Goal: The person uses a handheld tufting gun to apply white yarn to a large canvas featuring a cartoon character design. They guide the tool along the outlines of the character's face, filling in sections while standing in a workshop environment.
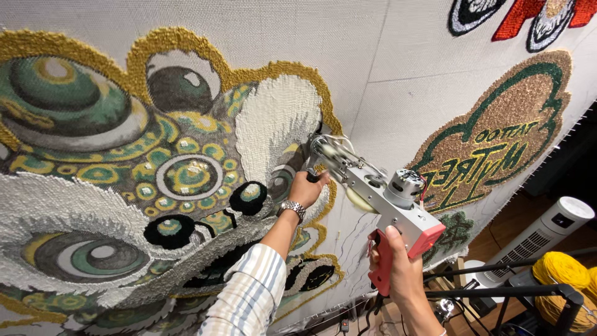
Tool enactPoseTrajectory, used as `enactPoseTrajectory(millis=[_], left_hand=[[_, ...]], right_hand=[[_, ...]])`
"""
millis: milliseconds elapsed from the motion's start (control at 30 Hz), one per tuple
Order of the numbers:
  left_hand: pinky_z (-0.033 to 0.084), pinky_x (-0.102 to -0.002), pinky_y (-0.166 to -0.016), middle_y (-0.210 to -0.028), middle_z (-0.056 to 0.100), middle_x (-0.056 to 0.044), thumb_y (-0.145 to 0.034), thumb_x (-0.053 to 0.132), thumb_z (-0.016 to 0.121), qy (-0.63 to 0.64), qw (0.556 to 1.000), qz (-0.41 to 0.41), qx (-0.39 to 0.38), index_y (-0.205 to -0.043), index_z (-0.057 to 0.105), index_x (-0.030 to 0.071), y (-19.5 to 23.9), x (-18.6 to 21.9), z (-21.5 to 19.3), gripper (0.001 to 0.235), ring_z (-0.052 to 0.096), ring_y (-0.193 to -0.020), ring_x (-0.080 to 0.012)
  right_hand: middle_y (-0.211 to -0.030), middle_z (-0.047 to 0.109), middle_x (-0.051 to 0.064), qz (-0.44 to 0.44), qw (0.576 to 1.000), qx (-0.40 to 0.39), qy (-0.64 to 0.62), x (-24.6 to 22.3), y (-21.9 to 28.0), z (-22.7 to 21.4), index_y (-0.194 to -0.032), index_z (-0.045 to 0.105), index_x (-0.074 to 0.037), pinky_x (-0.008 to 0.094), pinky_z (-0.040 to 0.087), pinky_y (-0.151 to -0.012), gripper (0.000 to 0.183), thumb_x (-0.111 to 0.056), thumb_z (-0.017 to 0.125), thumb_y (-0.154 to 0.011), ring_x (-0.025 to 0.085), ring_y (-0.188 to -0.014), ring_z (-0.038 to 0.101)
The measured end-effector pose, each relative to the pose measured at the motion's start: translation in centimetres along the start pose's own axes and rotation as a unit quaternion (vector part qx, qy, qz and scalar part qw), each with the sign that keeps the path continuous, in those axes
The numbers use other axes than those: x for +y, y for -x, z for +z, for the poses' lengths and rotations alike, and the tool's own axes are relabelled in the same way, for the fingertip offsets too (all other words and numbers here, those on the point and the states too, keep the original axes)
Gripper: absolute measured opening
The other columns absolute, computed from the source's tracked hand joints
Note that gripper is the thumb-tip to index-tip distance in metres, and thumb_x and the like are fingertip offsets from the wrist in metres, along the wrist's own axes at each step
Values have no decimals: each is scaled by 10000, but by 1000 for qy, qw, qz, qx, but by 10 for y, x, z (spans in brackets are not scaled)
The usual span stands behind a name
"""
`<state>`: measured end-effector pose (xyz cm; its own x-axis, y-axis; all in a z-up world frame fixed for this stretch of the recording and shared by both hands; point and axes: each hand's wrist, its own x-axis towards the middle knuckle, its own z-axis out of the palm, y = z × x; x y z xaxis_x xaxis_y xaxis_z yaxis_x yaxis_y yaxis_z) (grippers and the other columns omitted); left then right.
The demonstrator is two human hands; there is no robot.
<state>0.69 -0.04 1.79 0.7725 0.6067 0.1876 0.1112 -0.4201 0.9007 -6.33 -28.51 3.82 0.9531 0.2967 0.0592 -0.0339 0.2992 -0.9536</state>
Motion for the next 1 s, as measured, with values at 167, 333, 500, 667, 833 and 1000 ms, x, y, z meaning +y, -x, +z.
enactPoseTrajectory(millis=[167,333,500,667,833,1000], left_hand=[[560,-290,-726,-964,804,-71,-876,336,802,128,985,106,-40,-988,788,12,-15,-24,17,343,727,-818,-104],[458,-270,-527,-1016,749,-86,-847,260,840,192,972,5,-134,-1134,707,18,-24,-34,40,398,530,-575,-68],[416,-245,-484,-1008,807,-38,-918,284,747,251,950,51,-181,-1090,694,28,-11,-22,67,314,453,-499,-48],[473,-228,-515,-1029,806,35,-969,361,662,219,953,6,-209,-1048,762,44,27,6,60,342,488,-499,-46],[499,-244,-535,-988,801,14,-968,390,675,183,961,-8,-205,-1074,782,62,59,32,61,361,522,-525,-56],[510,-251,-541,-908,790,-10,-936,384,714,111,972,29,-207,-1087,814,116,72,58,59,323,568,-562,-67]], right_hand=[[-720,584,94,15,1000,7,11,-5,2,-5,-1044,601,-21,339,487,-461,508,-501,629,-881,177,-557,555],[-838,651,48,-12,1000,-11,-7,-15,-1,-22,-1099,575,-37,325,454,-420,574,-522,649,-801,140,-574,539],[-780,534,91,21,997,-50,-54,-26,-17,-65,-1162,549,14,320,441,-446,645,-577,617,-909,176,-578,537],[-843,674,118,16,998,-51,-40,-42,-8,-89,-1209,579,29,311,433,-441,698,-574,560,-858,160,-530,511],[-779,658,127,11,998,-52,-28,-49,3,-115,-1260,571,85,313,408,-444,787,-587,509,-855,156,-528,500],[-641,549,108,12,992,-100,-74,-48,5,-140,-1246,610,136,314,431,-488,875,-663,502,-906,178,-501,498]])
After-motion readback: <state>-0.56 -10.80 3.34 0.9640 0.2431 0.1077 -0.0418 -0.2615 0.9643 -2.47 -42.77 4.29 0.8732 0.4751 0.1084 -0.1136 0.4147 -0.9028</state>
